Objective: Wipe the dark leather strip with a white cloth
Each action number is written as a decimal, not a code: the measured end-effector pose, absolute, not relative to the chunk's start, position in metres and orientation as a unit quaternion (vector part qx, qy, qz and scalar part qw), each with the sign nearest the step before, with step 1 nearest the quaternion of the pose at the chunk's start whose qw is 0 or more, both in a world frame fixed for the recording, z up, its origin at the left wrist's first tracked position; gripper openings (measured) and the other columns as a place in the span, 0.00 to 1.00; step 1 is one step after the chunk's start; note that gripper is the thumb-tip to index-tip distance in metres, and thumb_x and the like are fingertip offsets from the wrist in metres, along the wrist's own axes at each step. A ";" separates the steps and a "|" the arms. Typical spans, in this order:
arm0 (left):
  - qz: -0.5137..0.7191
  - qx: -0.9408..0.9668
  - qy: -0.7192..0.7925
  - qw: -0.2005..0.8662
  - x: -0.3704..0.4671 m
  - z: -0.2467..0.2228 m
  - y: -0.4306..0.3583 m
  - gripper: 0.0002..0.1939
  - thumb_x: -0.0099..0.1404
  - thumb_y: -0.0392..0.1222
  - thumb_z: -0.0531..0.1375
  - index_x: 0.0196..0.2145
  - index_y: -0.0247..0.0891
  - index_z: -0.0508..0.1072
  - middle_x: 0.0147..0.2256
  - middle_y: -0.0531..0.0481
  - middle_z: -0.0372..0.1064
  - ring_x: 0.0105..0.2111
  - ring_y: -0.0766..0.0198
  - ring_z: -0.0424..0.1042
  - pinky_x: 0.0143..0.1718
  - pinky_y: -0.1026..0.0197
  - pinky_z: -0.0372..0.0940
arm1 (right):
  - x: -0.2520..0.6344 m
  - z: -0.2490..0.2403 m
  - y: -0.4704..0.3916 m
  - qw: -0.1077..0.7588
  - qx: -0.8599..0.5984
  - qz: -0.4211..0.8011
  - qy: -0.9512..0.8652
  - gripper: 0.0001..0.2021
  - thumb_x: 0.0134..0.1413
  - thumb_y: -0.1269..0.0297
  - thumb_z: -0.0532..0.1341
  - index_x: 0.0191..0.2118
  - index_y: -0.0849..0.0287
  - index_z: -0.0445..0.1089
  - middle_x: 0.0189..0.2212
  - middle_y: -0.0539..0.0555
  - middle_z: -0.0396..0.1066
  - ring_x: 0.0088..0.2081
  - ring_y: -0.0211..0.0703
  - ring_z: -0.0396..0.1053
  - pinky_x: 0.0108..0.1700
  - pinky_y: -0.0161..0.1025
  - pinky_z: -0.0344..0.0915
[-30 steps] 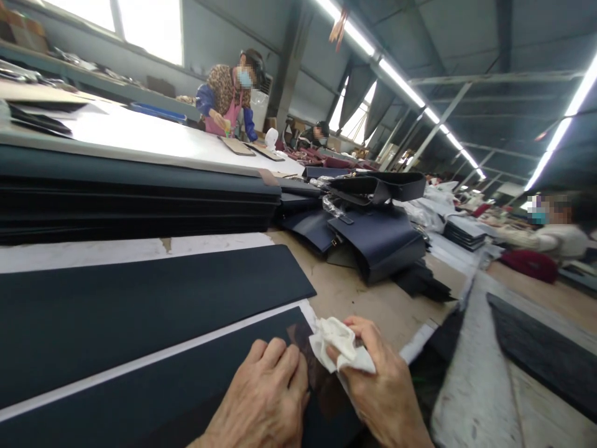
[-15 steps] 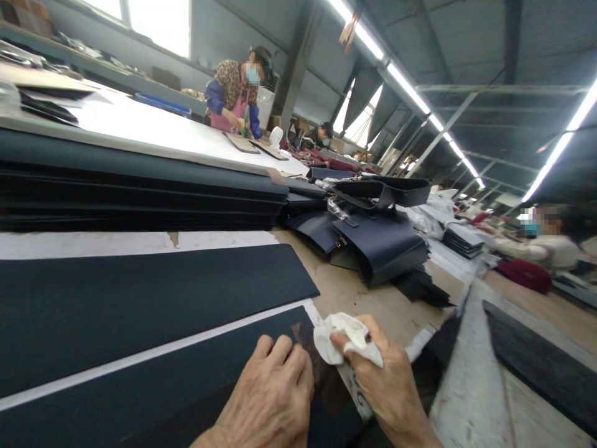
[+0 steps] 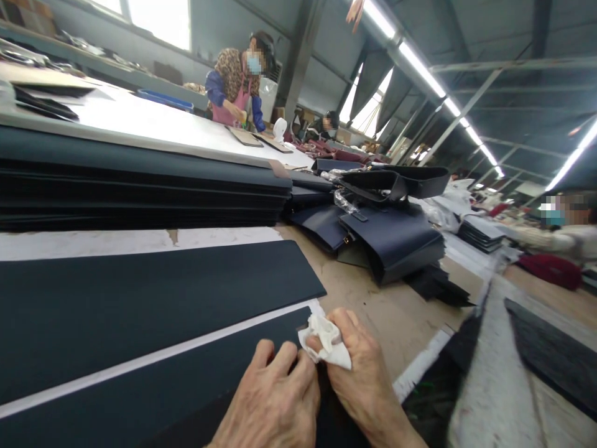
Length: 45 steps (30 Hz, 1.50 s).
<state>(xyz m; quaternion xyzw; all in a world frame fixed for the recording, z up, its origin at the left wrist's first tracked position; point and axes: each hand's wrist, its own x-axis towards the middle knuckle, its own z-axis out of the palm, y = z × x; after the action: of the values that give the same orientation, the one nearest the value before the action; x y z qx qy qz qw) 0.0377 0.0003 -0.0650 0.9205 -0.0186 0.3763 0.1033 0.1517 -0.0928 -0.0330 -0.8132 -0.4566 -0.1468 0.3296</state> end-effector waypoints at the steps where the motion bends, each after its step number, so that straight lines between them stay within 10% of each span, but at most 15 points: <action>1: 0.378 0.920 -0.016 0.101 0.038 -0.064 0.000 0.04 0.55 0.35 0.59 0.31 0.37 0.67 0.30 0.56 0.65 0.29 0.64 0.55 0.29 0.57 0.45 | 0.156 -0.033 -0.094 0.329 -0.815 -0.155 -0.450 0.07 0.51 0.63 0.54 0.25 0.57 0.59 0.25 0.49 0.59 0.27 0.38 0.59 0.29 0.34 0.55; 39: 0.428 0.895 0.009 0.128 0.045 -0.071 -0.003 0.03 0.59 0.32 0.55 0.28 0.37 0.65 0.27 0.57 0.64 0.28 0.65 0.58 0.30 0.56 0.45 | 0.173 -0.024 -0.095 0.328 -0.819 -0.230 -0.412 0.10 0.55 0.56 0.56 0.32 0.57 0.60 0.25 0.51 0.66 0.27 0.42 0.65 0.26 0.35 0.59; 45: 0.373 0.918 0.058 0.119 0.041 -0.072 -0.006 0.09 0.64 0.37 0.50 0.40 0.38 0.68 0.41 0.53 0.68 0.35 0.64 0.62 0.35 0.54 0.49 | 0.154 -0.022 -0.090 0.327 -0.798 -0.183 -0.472 0.06 0.55 0.60 0.57 0.33 0.57 0.62 0.24 0.46 0.67 0.25 0.35 0.66 0.25 0.30 0.61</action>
<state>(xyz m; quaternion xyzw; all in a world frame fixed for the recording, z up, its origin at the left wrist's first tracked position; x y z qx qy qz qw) 0.0415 -0.0058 -0.0724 0.9182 0.0576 0.3734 0.1189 0.1535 -0.0903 -0.0217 -0.7981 -0.4718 -0.1825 0.3272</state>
